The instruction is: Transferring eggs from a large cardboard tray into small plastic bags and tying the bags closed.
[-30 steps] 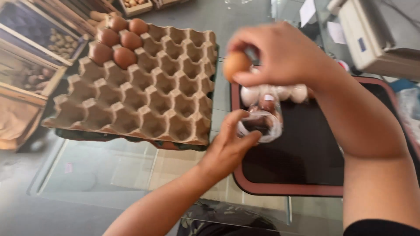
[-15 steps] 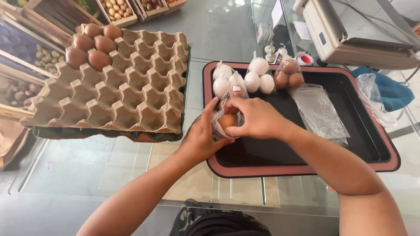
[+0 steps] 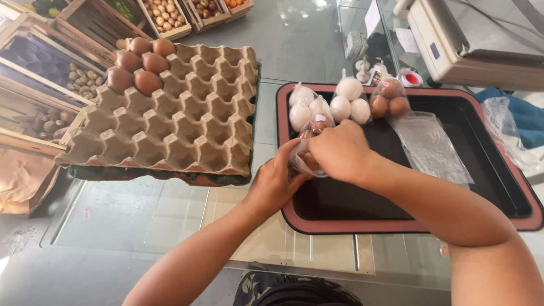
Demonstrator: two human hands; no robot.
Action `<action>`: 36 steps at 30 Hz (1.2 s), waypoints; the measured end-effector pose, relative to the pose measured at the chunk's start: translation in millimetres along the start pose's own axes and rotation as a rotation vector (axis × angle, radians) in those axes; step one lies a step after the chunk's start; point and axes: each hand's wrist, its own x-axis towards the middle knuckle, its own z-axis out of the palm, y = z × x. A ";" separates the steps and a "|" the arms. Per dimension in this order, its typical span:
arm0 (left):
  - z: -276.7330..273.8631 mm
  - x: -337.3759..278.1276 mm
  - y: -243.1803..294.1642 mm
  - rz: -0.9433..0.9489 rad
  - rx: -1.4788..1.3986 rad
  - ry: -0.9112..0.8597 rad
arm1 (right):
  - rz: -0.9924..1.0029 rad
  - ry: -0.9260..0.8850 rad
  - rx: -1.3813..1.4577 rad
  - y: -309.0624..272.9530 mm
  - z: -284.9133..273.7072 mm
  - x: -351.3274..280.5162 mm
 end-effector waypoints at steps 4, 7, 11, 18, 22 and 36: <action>2.0 1.5 -5.7 0.010 -0.001 0.017 | 0.028 0.102 -0.010 -3.3 -65.5 12.1; 2.0 0.1 -10.2 0.028 0.004 0.020 | 0.008 0.203 0.132 -19.9 -94.3 52.7; 16.2 -0.7 -18.1 0.144 0.021 0.105 | -0.212 0.277 0.459 -54.5 -114.5 135.7; -2.8 -3.2 -12.1 0.240 -0.106 0.133 | -0.370 0.134 0.572 -126.7 -106.4 280.2; 2.0 -2.3 -16.3 0.250 -0.115 0.137 | -0.255 -0.001 0.401 -153.4 -115.6 301.6; -0.6 -0.9 -12.0 0.196 -0.146 0.066 | -0.359 0.433 0.563 -78.2 -123.2 179.4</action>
